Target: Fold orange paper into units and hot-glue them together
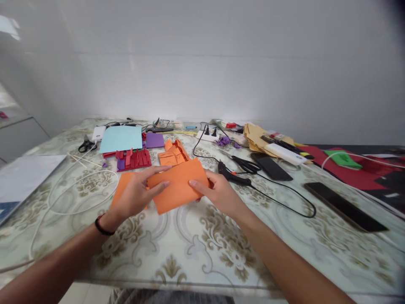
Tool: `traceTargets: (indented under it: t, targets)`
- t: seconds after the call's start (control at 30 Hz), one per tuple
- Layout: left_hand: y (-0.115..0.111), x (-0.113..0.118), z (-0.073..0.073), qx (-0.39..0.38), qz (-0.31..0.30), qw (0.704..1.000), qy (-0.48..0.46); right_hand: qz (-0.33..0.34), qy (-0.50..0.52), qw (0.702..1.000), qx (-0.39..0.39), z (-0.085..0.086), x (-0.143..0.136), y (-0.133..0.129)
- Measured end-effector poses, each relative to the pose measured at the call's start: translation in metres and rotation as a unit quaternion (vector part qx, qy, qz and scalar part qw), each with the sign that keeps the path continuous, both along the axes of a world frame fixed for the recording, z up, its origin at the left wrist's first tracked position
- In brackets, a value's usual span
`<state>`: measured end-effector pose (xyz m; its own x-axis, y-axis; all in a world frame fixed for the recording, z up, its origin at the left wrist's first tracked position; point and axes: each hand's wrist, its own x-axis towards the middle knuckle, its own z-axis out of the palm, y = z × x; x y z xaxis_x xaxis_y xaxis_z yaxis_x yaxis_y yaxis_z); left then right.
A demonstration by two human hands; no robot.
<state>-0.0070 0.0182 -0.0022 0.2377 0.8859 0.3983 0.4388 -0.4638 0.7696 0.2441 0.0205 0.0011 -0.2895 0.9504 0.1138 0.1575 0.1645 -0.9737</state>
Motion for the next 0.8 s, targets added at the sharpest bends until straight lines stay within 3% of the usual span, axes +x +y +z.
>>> traceTargets:
  t: [0.17, 0.63, 0.8]
  targets:
    - [-0.002, 0.002, 0.0, -0.027, -0.041, 0.999, 0.005, 0.001, 0.041, 0.999, -0.016, 0.0, -0.002, -0.002]
    - [-0.012, 0.011, 0.005, -0.033, -0.032, 0.997, 0.056, -0.014, 0.038, 0.998, 0.056, -0.003, -0.002, -0.001]
    - [-0.025, 0.02, 0.002, -0.005, -0.047, 0.996, 0.081, -0.019, 0.066, 0.997, 0.035, 0.001, 0.003, 0.0]
